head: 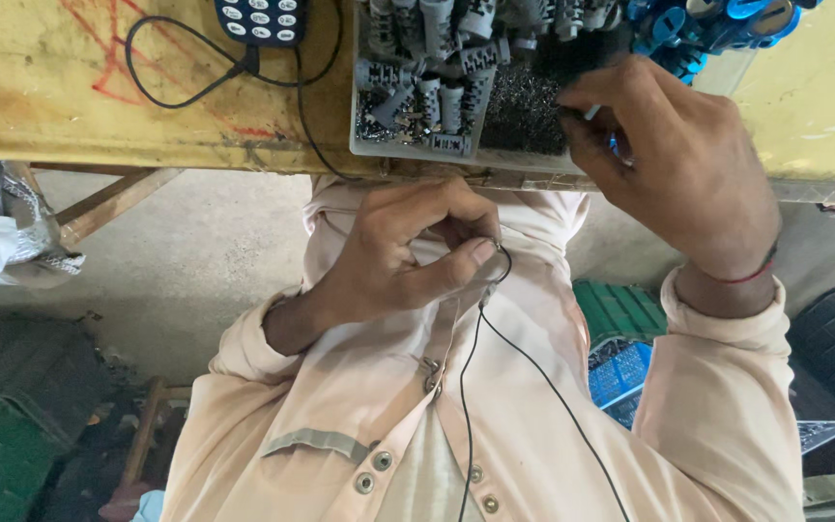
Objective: The person sits at a workbench assembling small lock components. They repeatedly pick a grey cylindrical lock body from a compartment tray, insert a small metal pin or spring into it, press a blue cap onto the body by hand, and place the finished unit aside, handling the parts one at a time.
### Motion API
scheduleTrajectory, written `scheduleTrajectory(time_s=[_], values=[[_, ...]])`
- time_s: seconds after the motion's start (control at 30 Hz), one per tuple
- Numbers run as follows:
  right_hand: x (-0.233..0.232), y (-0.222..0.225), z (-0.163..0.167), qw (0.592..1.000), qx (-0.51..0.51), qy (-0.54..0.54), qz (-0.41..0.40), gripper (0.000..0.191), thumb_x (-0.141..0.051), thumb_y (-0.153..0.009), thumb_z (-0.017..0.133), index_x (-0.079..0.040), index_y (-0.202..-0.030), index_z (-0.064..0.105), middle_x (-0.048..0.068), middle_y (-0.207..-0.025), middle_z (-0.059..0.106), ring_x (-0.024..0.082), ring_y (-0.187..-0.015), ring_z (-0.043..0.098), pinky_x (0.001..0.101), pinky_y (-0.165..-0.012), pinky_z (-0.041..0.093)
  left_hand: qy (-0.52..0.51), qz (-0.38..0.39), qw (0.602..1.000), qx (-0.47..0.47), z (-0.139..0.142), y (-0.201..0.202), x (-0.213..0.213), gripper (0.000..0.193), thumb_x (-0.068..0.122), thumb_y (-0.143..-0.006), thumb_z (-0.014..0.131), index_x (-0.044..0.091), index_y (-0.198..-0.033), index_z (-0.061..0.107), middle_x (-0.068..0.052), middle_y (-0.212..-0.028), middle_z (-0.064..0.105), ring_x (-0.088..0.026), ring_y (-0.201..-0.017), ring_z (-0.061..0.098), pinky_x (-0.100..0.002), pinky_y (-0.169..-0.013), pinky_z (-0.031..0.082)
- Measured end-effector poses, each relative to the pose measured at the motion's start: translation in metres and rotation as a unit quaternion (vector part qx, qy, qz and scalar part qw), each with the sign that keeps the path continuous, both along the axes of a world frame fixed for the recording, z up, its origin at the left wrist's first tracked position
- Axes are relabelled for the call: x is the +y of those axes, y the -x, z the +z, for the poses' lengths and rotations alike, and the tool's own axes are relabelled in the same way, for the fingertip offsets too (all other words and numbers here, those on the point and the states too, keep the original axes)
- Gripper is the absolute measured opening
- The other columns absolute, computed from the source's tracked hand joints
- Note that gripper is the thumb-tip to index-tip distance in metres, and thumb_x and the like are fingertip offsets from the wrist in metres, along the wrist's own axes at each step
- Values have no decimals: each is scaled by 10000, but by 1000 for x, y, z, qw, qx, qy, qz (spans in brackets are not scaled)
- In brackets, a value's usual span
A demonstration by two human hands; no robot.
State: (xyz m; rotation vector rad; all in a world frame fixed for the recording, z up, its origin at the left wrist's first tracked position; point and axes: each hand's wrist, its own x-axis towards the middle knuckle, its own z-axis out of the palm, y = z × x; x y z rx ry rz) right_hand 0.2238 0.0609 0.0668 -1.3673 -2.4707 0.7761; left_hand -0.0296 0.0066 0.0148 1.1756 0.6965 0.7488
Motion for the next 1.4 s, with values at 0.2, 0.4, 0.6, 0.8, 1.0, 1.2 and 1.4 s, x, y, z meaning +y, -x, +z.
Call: scheduleTrajectory(time_s=[0.2,0.4,0.6,0.8,1.0,1.2,1.4], values=[[2,9,0,974,-157,-155,56,220,-129,-921,805,-165,-1133,761,18,-930,575,167,-700,614,299,-575,456,12,-3,1000,-8,1,-1,0,114,59,-1030,677,-4,-1119,644,-44,-988,673,-100,-888,703,-252,-839,622],[6,9,-12,967,-171,-173,82,245,-129,-865,745,-222,-1092,745,-15,-922,578,125,-793,636,281,-629,471,4,-4,1000,-1,1,0,1,106,53,-1032,676,-6,-1112,640,-39,-975,669,-96,-865,693,-228,-782,608],[7,7,-11,962,-181,-181,92,188,-151,-907,750,-223,-1081,742,-29,-914,580,107,-787,635,272,-621,468,11,-1,1000,-14,1,-1,0,110,58,-1041,673,-4,-1125,638,-40,-991,668,-84,-834,695,-223,-784,618],[8,7,-9,959,-195,-175,103,259,-146,-889,746,-245,-1128,739,-33,-940,596,106,-794,646,267,-634,465,10,-2,1000,-5,2,0,0,119,68,-1038,678,-4,-1124,638,-39,-987,664,-96,-881,698,-236,-809,620],[12,9,-8,960,-191,-169,112,193,-178,-912,772,-220,-1093,720,-22,-977,615,109,-771,640,272,-641,463,5,-5,1000,-4,2,0,1,120,77,-1040,685,2,-1123,640,-37,-976,664,-88,-820,694,-225,-772,607],[13,6,0,997,-66,-38,32,225,22,-901,819,-28,-1042,650,100,-969,626,224,-690,642,365,-605,502,-5,3,1000,5,2,1,1,118,64,-1022,686,-4,-1107,641,-42,-965,664,-104,-852,691,-228,-753,599],[-9,-11,-14,982,150,105,-41,276,171,-952,677,24,-1118,513,160,-1145,623,186,-811,670,289,-704,553,7,-6,1000,-10,2,-1,2,109,60,-1035,684,-1,-1116,644,-41,-987,674,-88,-824,701,-225,-769,606]])
